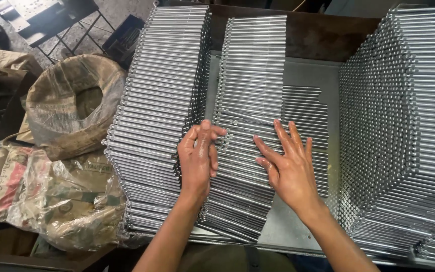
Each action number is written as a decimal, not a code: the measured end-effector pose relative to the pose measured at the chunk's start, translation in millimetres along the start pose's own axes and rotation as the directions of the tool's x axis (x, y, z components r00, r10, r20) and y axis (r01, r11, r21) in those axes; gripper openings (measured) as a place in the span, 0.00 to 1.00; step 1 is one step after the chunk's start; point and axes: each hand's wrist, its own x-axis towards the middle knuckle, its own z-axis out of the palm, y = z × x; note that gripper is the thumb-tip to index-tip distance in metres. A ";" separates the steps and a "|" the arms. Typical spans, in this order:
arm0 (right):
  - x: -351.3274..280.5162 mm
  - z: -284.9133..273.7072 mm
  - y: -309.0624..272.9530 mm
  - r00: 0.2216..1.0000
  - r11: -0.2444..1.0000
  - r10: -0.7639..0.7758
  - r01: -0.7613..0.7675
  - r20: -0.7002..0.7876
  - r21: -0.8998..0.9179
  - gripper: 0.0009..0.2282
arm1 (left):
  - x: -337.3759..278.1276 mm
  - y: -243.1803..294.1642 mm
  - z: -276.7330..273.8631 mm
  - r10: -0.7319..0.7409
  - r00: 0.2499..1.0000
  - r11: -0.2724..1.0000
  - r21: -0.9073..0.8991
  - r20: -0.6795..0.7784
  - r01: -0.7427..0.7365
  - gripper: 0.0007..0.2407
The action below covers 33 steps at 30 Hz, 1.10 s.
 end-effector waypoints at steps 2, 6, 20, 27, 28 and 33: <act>6.2 0.3 -1.8 0.999 1.000 -0.013 0.012 0.046 0.026 0.19 | 9.6 -4.2 3.0 0.007 1.000 1.000 -0.018 0.024 -0.007 0.08; 31.9 4.6 14.0 0.990 0.995 -0.093 0.087 0.109 0.057 0.20 | 36.0 -17.8 -2.2 0.237 0.966 0.867 0.426 0.108 -0.260 0.13; 139.8 32.0 57.7 0.970 0.954 -0.242 0.234 -0.022 -0.188 0.24 | 144.8 -30.8 37.1 -0.049 0.988 0.897 0.442 0.149 -0.022 0.28; 142.2 2.4 49.0 0.938 0.743 0.345 -0.258 -0.022 0.618 0.51 | 170.1 -37.9 38.3 -0.085 0.983 0.933 0.358 0.161 0.022 0.30; 142.9 6.1 44.5 0.938 0.739 0.347 -0.264 -0.013 0.620 0.51 | 168.6 -37.4 38.8 -0.092 0.983 0.931 0.363 0.156 0.029 0.30; 150.2 12.4 30.3 0.969 0.680 0.244 -0.188 0.023 0.708 0.47 | 159.1 -27.3 45.0 -0.094 0.981 0.913 0.408 0.170 0.016 0.29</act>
